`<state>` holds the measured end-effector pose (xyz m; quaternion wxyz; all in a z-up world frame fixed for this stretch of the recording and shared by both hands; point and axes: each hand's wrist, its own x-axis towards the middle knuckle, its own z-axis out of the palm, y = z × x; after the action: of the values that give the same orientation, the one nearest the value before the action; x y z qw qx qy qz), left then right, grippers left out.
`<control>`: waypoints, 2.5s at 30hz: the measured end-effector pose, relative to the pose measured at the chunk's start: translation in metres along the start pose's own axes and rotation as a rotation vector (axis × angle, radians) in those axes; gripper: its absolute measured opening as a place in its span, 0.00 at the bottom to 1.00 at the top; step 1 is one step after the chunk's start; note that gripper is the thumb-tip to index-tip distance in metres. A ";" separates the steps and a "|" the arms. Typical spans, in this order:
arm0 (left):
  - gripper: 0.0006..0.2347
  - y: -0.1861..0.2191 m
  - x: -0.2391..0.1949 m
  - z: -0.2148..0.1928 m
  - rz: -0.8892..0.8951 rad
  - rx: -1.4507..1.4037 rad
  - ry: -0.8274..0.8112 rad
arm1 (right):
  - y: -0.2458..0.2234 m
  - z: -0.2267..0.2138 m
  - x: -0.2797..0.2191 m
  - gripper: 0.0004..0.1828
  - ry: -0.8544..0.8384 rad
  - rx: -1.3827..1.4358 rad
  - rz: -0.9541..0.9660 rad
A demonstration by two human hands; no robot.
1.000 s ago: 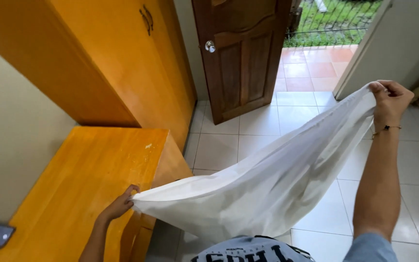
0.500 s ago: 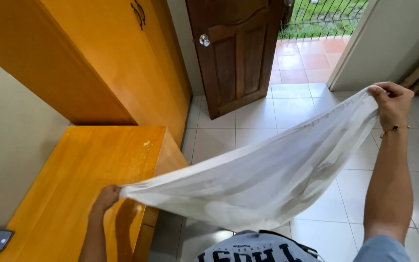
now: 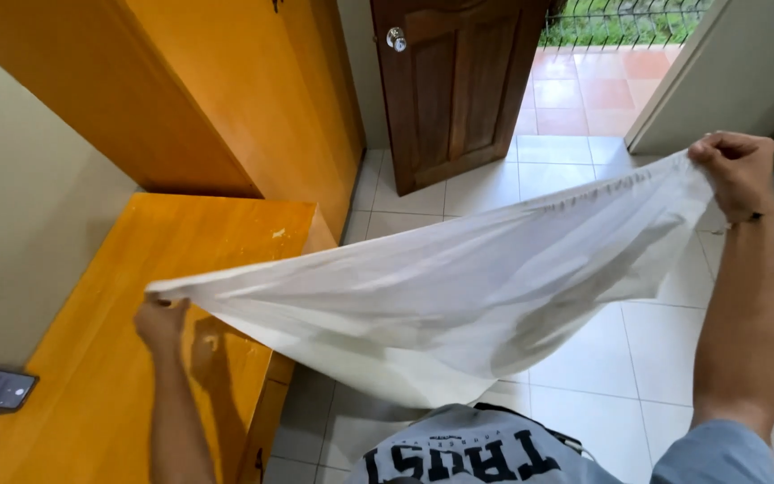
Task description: Inspecting and unfolding a white shower curtain on a desk in a room.
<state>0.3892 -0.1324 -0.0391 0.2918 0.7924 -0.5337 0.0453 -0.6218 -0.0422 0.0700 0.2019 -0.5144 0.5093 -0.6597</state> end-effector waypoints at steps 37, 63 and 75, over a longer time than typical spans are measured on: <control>0.09 -0.007 0.024 -0.108 0.032 -0.402 -0.543 | 0.064 -0.037 0.009 0.12 0.271 -0.080 -0.127; 0.04 0.101 0.051 0.018 0.027 -0.503 0.212 | -0.093 0.115 -0.023 0.25 -0.549 0.538 0.481; 0.14 0.424 -0.067 -0.021 0.708 -0.795 -0.520 | -0.200 0.194 -0.053 0.16 -0.087 0.941 0.425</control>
<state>-0.0040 -0.1765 0.1282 0.3931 0.3813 -0.7956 -0.2593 -0.3784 -0.0104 0.2114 0.5619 -0.2800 0.2421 -0.7397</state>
